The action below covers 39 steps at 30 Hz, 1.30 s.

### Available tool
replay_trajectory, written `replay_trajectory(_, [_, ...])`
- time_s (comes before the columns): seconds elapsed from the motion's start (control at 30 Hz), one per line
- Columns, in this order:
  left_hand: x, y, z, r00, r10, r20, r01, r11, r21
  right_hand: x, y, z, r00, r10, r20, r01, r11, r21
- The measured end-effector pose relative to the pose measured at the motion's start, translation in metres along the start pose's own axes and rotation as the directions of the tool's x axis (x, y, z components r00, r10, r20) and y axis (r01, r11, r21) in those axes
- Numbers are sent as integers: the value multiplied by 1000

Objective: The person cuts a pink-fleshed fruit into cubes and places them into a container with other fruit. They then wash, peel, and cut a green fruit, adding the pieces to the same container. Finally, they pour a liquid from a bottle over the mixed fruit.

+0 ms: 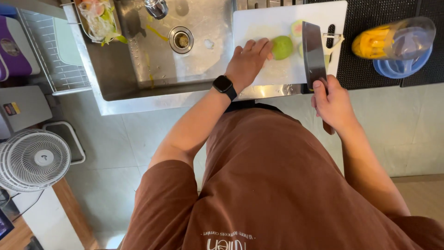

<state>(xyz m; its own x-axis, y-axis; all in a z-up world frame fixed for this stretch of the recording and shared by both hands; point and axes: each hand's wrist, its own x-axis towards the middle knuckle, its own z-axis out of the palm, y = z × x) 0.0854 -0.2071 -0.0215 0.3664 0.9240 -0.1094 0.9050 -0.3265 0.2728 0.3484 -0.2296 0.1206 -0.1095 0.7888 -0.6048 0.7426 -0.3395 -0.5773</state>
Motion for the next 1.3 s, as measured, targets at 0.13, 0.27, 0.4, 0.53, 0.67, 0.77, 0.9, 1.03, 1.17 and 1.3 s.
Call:
replay_trajectory(0.13, [15, -7, 0, 998, 25, 60, -25, 1000, -2, 2, 23, 5, 993, -114, -19, 110, 984, -138])
replay_trajectory(0.27, [0, -5, 16, 1000, -1, -12, 1, 1000, -3, 8, 53, 19, 990, -140, 2, 135, 949, -285])
replay_trajectory(0.4, [-25, 13, 24, 976, -218, 17, 217, 961, -170, -4, 55, 25, 991, -122, 64, 137, 882, -451])
replay_trajectory(0.53, [-40, 26, 47, 911, -412, -24, 380, 859, -342, -10, 51, 36, 993, -45, 108, 98, 821, -562])
replay_trajectory(0.67, [-46, 32, 47, 889, -454, -65, 382, 812, -442, 1, 47, 58, 993, -65, 97, 106, 850, -516])
replay_trajectory(0.77, [-43, 27, 58, 895, -430, -116, 351, 842, -410, 8, 36, 68, 989, -21, 145, 101, 814, -572])
replay_trajectory(0.9, [-36, 21, 69, 876, -466, -122, 302, 730, -613, 20, 41, 73, 992, -38, 124, 108, 771, -628])
replay_trajectory(1.03, [-33, 23, 70, 870, -474, -137, 297, 724, -623, 7, 14, 66, 986, -150, 74, 165, 793, -587])
replay_trajectory(1.17, [-41, 24, 67, 854, -496, -156, 277, 688, -671, 0, -2, 71, 975, -201, 97, 219, 778, -589])
replay_trajectory(1.3, [-43, 18, 74, 856, -481, -191, 224, 677, -702, 8, 3, 82, 971, -198, 131, 236, 770, -593])
